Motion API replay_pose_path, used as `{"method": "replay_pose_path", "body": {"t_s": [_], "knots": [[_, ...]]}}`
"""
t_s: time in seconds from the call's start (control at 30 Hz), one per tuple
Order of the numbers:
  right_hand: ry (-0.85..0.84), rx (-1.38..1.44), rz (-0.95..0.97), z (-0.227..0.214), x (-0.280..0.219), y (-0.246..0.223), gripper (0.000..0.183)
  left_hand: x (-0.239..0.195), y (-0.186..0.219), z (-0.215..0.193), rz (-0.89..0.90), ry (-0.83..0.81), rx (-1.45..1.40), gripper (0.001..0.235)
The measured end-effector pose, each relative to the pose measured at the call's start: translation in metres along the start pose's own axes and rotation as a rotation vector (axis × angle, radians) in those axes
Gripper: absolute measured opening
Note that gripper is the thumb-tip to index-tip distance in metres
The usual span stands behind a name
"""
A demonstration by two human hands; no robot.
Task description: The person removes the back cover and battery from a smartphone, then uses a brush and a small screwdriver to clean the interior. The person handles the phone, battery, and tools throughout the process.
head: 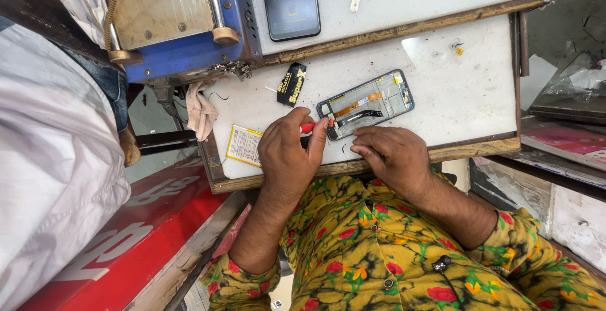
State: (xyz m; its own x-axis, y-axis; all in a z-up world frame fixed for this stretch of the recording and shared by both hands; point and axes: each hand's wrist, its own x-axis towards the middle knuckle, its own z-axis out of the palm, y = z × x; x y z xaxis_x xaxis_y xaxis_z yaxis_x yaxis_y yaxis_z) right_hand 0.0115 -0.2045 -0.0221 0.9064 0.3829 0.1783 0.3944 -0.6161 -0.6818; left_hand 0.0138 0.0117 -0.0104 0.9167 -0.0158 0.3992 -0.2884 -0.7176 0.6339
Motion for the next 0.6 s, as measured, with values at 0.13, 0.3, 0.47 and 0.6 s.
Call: {"method": "replay_pose_path", "body": {"t_s": [0.13, 0.3, 0.47, 0.6], "knots": [[-0.003, -0.002, 0.005, 0.0, 0.0, 0.0, 0.012, 0.0, 0.001, 0.002, 0.007, -0.001, -0.004, 0.044], [-0.004, -0.014, 0.008, 0.0, 0.001, 0.0, 0.012, 0.005, 0.004, -0.002, 0.014, -0.042, -0.031, 0.04], [-0.001, -0.006, 0.006, 0.0, 0.001, -0.001, 0.012, 0.015, 0.018, -0.014, 0.195, -0.228, -0.124, 0.037], [-0.001, 0.008, 0.002, -0.001, 0.001, -0.004, 0.013, 0.025, 0.033, -0.013, 0.148, -0.25, 0.086, 0.03]]}}
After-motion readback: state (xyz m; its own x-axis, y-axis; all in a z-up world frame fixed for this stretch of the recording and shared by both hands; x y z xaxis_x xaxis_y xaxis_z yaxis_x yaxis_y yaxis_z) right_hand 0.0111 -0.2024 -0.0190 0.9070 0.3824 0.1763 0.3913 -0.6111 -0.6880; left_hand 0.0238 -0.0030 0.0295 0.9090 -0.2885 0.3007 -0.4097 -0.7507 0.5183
